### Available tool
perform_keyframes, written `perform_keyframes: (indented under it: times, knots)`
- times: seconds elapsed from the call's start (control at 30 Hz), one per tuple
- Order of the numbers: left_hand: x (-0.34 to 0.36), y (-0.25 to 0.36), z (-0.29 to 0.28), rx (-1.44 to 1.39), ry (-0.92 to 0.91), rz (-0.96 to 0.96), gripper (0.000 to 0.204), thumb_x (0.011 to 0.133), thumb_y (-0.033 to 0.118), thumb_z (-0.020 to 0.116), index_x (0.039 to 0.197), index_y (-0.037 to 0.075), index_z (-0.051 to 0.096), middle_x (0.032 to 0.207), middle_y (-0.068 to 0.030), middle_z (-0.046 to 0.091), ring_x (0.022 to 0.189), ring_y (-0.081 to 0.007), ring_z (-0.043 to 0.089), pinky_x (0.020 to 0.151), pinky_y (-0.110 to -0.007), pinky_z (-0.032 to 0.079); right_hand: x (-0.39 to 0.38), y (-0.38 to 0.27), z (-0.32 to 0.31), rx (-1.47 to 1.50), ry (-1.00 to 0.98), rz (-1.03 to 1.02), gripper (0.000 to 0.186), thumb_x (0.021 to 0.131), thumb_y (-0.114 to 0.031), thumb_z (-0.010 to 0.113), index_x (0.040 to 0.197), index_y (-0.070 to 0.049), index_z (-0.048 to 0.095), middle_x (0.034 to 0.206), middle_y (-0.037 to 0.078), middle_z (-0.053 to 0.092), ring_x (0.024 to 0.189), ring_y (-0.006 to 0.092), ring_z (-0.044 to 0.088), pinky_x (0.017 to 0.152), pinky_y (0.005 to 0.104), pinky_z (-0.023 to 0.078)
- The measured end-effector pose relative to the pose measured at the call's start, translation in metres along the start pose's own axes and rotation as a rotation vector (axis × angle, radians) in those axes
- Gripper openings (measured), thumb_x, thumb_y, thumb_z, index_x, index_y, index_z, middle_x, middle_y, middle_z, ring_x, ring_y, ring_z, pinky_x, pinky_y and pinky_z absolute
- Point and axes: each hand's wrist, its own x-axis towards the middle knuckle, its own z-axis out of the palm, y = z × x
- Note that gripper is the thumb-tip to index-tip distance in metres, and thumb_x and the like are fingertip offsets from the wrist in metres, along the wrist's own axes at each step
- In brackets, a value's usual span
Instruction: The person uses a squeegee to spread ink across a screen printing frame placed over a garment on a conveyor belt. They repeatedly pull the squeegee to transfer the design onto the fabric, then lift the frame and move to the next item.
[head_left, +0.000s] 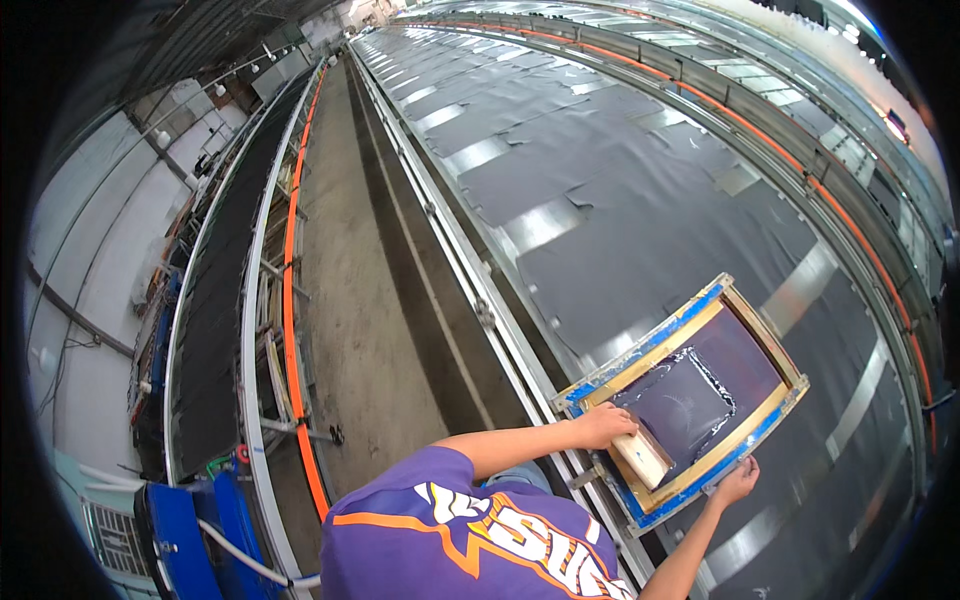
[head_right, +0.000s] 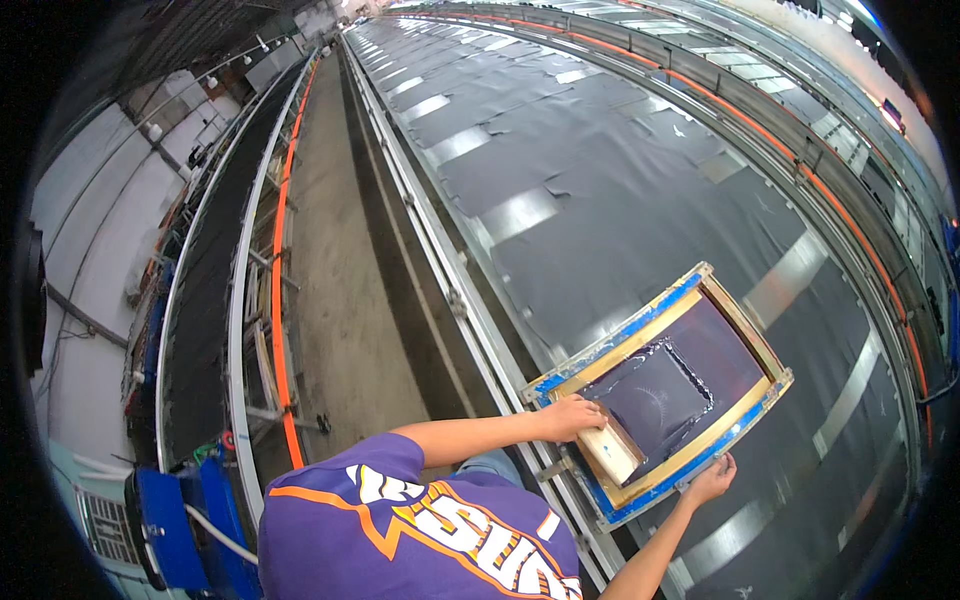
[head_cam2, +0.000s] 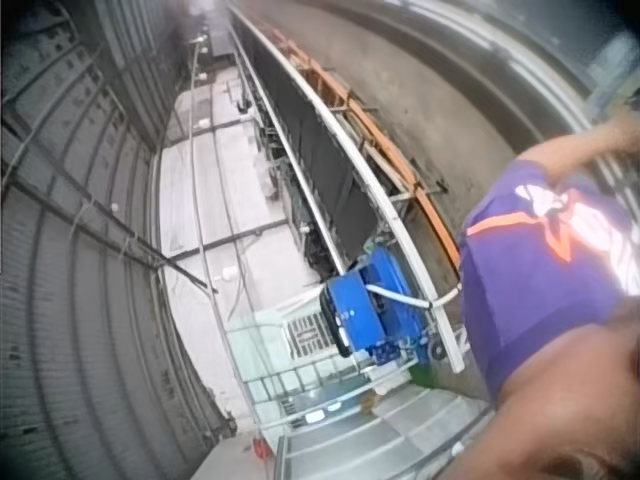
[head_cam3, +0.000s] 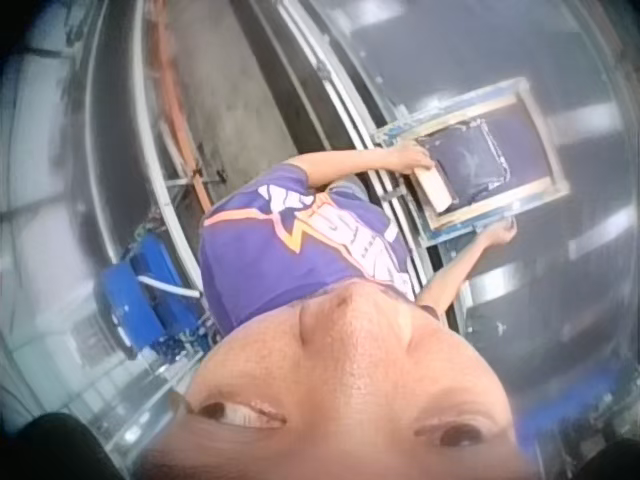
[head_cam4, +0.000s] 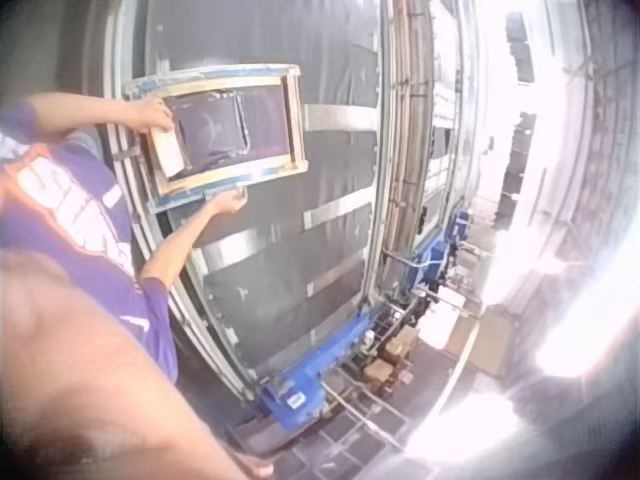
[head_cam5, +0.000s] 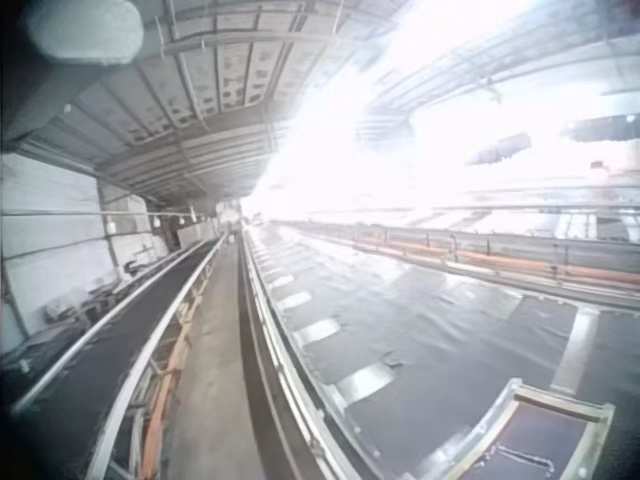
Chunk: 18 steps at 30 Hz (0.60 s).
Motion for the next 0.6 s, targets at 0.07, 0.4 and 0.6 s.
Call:
perform_keyframes:
  times: [0.07, 0.4, 0.6]
  knots:
    - [-0.01, -0.002, -0.005, -0.046, -0.013, 0.008, 0.049, 0.068, 0.0, 0.069, 0.114, 0.013, 0.061, 0.114, -0.0068, 0.065, 0.118, -0.0271, 0.058, 0.093, -0.045, 0.044, -0.012, -0.003, 0.003, 0.051, 0.025, -0.017, 0.023, 0.101, -0.018, 0.057, 0.112, 0.001, 0.064, 0.105, 0.013, 0.069, 0.095, 0.0242, 0.066, 0.088, 0.0375, 0.051]
    - [-0.052, -0.233, -0.137, 0.053, -0.024, 0.11, 0.049, 0.068, 0.004, 0.072, 0.115, 0.014, 0.067, 0.124, -0.0046, 0.065, 0.119, -0.0258, 0.059, 0.095, -0.043, 0.047, -0.079, -0.092, 0.238, 0.132, 0.06, -0.035, 0.024, 0.101, -0.018, 0.056, 0.114, 0.0, 0.064, 0.108, 0.012, 0.067, 0.098, 0.0222, 0.064, 0.09, 0.0346, 0.049]
    - [-0.059, -0.27, -0.148, 0.106, -0.028, 0.086, 0.06, 0.07, 0.001, 0.07, 0.129, 0.012, 0.064, 0.139, -0.0075, 0.06, 0.132, -0.0291, 0.052, 0.113, -0.042, 0.041, -0.086, -0.11, 0.271, 0.038, 0.042, -0.074, 0.024, 0.101, -0.017, 0.055, 0.116, 0.0, 0.062, 0.113, 0.015, 0.067, 0.105, 0.0289, 0.062, 0.096, 0.0385, 0.046]
